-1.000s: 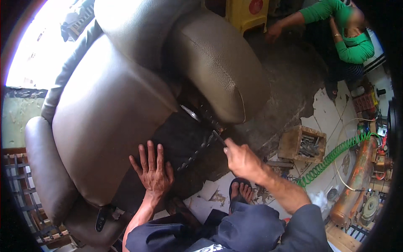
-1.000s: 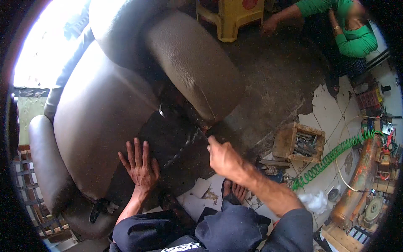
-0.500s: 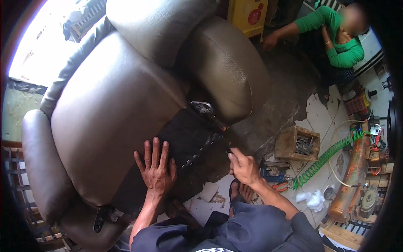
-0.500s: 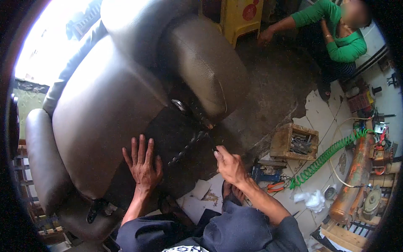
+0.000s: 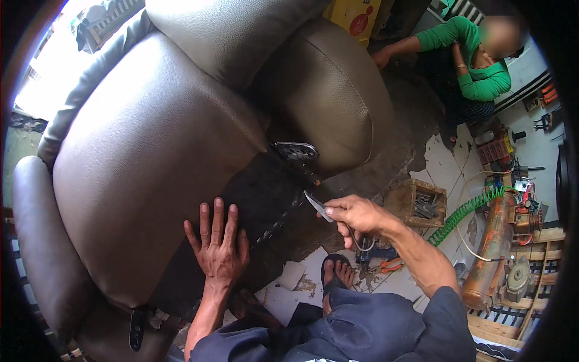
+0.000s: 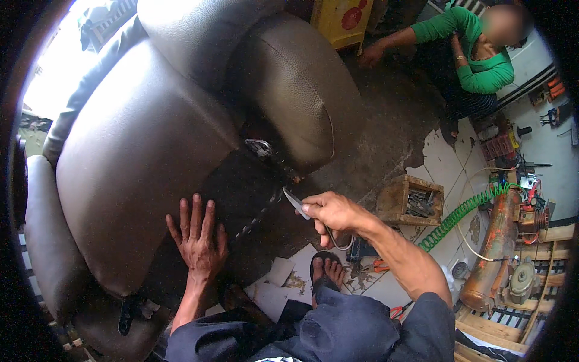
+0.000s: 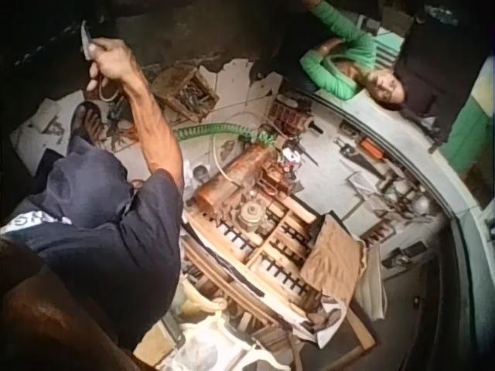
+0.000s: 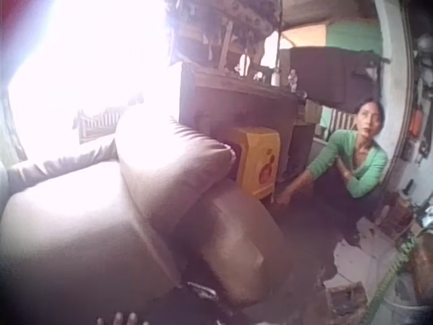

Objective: The person stuffs batting into the armrest of a chair, secures the leather fabric using a pneumatic stapler, and trims the excess material with a pair of scissors and a utility knife.

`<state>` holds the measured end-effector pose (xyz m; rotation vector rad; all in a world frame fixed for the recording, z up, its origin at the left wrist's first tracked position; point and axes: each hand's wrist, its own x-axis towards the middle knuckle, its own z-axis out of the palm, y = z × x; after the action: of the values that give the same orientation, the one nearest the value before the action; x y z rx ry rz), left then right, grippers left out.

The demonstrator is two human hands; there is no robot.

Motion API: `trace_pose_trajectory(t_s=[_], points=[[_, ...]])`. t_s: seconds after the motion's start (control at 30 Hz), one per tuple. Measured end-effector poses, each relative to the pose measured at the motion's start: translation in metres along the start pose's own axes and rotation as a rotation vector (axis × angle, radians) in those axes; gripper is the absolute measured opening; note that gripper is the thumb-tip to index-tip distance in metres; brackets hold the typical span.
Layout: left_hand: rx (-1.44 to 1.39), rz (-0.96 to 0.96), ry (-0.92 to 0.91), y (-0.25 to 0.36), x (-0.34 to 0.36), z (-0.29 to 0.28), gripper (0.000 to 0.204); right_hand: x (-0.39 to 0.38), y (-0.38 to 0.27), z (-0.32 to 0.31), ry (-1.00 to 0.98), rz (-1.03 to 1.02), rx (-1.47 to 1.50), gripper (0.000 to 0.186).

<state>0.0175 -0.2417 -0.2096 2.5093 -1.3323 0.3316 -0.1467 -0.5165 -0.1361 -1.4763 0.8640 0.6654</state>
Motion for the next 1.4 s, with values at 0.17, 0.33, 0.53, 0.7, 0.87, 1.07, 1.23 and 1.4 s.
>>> trace_pose_trajectory(t_s=[0.17,0.33,0.53,0.7,0.87,1.07,1.23,1.4], points=[[-0.019,-0.001,-0.021,-0.003,0.000,0.001,0.062,0.004,-0.015,-0.012,-0.080,0.111,0.054,0.041],[-0.064,-0.007,-0.054,0.006,-0.001,0.001,0.066,0.010,0.002,0.006,0.112,-0.040,-0.286,0.038],[0.022,0.001,-0.035,0.006,0.002,-0.005,0.065,0.058,0.084,0.061,0.838,-0.754,-0.653,0.031],[0.047,0.044,0.026,0.008,0.013,-0.007,0.064,0.107,0.103,0.074,1.119,-0.907,-0.560,0.033],[0.032,0.091,0.006,0.001,-0.001,-0.004,0.070,0.081,0.095,0.080,0.930,-0.958,-0.232,0.033],[0.048,0.040,0.002,0.002,-0.003,-0.005,0.062,0.018,0.047,0.058,0.159,-0.295,0.131,0.040],[0.023,0.059,0.006,0.002,-0.001,-0.002,0.064,0.013,0.031,0.032,0.026,-0.145,0.108,0.038],[0.014,0.044,-0.004,0.003,0.001,-0.003,0.063,0.001,-0.005,0.009,-0.109,-0.002,0.038,0.042]])
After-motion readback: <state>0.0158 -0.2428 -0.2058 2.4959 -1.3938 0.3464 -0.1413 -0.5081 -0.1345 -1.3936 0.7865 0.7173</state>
